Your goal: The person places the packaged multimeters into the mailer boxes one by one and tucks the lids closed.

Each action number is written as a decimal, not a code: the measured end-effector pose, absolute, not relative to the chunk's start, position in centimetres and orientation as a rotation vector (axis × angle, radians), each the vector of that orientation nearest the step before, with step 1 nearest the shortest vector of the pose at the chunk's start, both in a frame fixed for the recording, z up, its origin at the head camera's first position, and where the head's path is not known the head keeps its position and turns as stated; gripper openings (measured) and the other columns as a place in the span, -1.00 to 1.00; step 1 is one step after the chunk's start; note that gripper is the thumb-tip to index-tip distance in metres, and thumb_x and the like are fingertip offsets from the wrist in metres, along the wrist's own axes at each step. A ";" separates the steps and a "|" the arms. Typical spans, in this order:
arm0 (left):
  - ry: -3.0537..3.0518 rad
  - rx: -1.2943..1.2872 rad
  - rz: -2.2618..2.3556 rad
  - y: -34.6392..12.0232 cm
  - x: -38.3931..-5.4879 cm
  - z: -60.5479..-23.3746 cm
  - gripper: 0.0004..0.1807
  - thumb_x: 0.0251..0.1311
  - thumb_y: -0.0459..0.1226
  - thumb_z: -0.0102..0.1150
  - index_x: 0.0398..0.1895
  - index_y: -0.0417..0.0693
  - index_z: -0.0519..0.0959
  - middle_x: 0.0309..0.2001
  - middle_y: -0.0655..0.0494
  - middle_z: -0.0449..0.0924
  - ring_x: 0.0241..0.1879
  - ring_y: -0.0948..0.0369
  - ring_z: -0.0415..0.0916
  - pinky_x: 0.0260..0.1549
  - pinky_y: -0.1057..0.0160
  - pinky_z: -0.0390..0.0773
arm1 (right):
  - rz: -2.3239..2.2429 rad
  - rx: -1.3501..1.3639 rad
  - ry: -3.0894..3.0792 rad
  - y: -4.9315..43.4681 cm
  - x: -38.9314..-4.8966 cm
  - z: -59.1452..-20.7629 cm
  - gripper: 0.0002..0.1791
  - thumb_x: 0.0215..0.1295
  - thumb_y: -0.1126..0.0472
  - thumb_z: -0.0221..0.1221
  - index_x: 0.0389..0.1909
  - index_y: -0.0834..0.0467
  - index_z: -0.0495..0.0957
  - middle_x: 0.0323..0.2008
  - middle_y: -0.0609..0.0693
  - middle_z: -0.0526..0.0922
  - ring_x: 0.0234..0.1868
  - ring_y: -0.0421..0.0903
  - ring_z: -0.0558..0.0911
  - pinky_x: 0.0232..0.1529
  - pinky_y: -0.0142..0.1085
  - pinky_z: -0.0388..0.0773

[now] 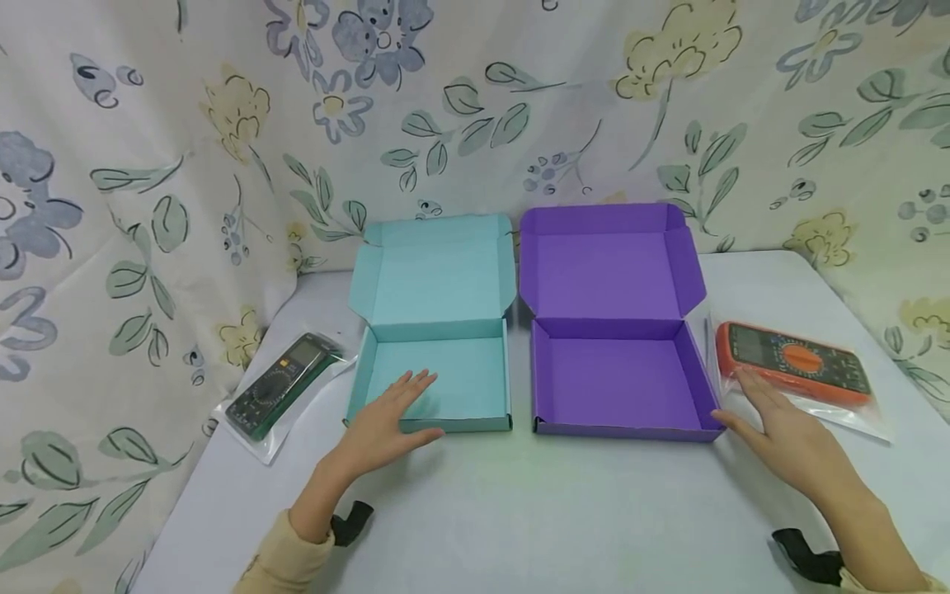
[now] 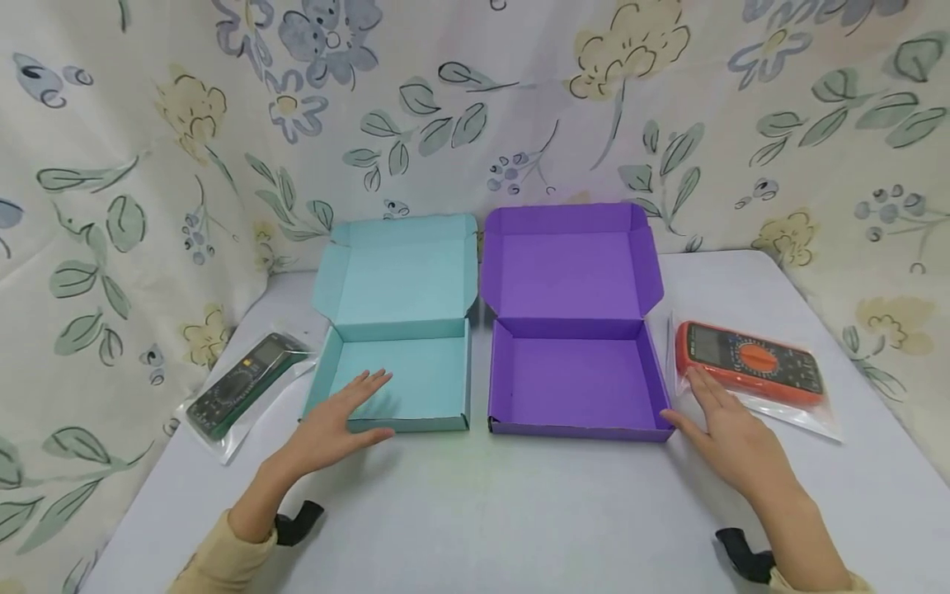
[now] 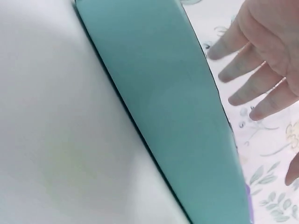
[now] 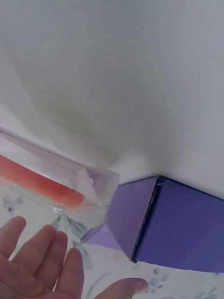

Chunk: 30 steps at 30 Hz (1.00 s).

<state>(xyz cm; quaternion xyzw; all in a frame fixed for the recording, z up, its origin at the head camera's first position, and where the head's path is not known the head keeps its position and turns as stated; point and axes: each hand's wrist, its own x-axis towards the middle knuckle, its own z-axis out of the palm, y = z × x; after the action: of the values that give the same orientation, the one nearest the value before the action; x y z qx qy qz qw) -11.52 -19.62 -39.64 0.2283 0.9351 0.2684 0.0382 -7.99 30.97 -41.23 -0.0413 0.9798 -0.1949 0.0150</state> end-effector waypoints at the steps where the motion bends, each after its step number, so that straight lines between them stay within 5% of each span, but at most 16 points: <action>1: 2.838 0.688 0.873 -19.5 -11.5 -39.5 -0.16 0.15 -0.02 0.33 0.46 -0.07 0.25 0.42 -0.09 0.22 0.43 -0.10 0.09 0.25 -0.22 0.24 | -0.603 -0.122 3.061 31.1 -8.0 -41.2 -0.10 0.44 -0.18 0.01 0.46 0.41 -0.02 0.33 0.53 0.13 0.29 0.54 0.13 0.11 0.41 0.13; 5: 2.744 0.662 1.045 -18.9 -11.5 -39.5 -0.19 0.13 -0.06 0.37 0.44 -0.04 0.29 0.40 -0.04 0.29 0.38 -0.06 0.19 0.24 -0.16 0.31 | -0.610 -0.059 3.164 31.5 -7.8 -40.9 -0.24 0.41 -0.13 0.07 0.36 0.38 0.24 0.12 0.59 0.36 0.07 0.58 0.36 -0.08 0.39 0.32; 11: 2.704 0.728 1.198 -18.3 -11.8 -40.0 -0.22 0.08 -0.14 0.42 0.38 -0.12 0.36 0.33 -0.08 0.38 0.29 -0.10 0.33 0.17 -0.15 0.39 | -0.593 0.141 3.367 32.4 -7.2 -40.0 -0.40 0.37 -0.07 0.13 0.05 0.45 0.51 -0.17 0.51 0.57 -0.28 0.48 0.55 -0.47 0.10 0.46; 18: 2.446 0.835 1.530 -17.2 -11.9 -40.1 -0.17 0.05 -0.32 0.44 0.41 -0.20 0.29 0.31 -0.25 0.36 0.22 -0.18 0.39 0.16 -0.07 0.43 | -0.751 0.573 3.339 36.9 -7.8 -42.2 -0.32 0.42 -0.09 0.07 0.18 0.48 0.41 -0.05 0.49 0.52 -0.05 0.44 0.54 -0.34 0.01 0.54; 21: 2.302 0.827 1.656 -16.6 -12.1 -40.1 -0.14 0.04 -0.37 0.43 0.44 -0.19 0.24 0.33 -0.29 0.32 0.25 -0.21 0.34 0.17 0.02 0.44 | -0.788 0.731 3.275 39.0 -8.2 -43.6 -0.22 0.41 -0.20 0.00 0.30 0.41 0.32 0.09 0.49 0.45 0.05 0.47 0.47 -0.53 -0.16 0.55; 25: 2.101 0.784 1.789 -15.3 -12.1 -40.1 -0.13 0.04 -0.38 0.43 0.43 -0.23 0.21 0.35 -0.33 0.27 0.30 -0.23 0.27 0.20 0.16 0.42 | -0.802 0.765 3.127 39.0 -7.7 -42.0 -0.04 0.41 -0.25 -0.06 0.41 0.49 -0.05 0.30 0.59 0.07 0.30 0.54 0.13 0.02 0.15 0.51; 28: 1.974 0.741 1.855 -14.2 -12.0 -40.1 -0.08 0.01 -0.38 0.46 0.43 -0.25 0.16 0.38 -0.35 0.21 0.34 -0.23 0.20 0.23 0.21 0.38 | -0.816 0.755 3.054 39.2 -7.6 -41.0 0.06 0.42 -0.25 -0.07 0.40 0.54 -0.31 0.35 0.62 -0.17 0.38 0.52 -0.12 0.26 0.38 -0.05; 30: 1.920 0.724 1.879 -13.4 -11.9 -40.2 -0.03 0.00 -0.39 0.46 0.45 -0.25 0.11 0.40 -0.34 0.17 0.36 -0.22 0.17 0.24 0.22 0.36 | -0.834 0.779 3.032 40.7 -8.0 -42.1 0.08 0.41 -0.25 -0.08 0.39 0.54 -0.37 0.36 0.60 -0.25 0.39 0.51 -0.17 0.28 0.36 -0.09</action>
<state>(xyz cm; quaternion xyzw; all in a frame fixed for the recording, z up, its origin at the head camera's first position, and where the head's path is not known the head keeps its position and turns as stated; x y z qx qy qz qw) -11.95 -13.37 -40.16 0.2560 0.6791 0.6644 0.1786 -7.98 40.67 -42.10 0.2401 0.9348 -0.2570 -0.0490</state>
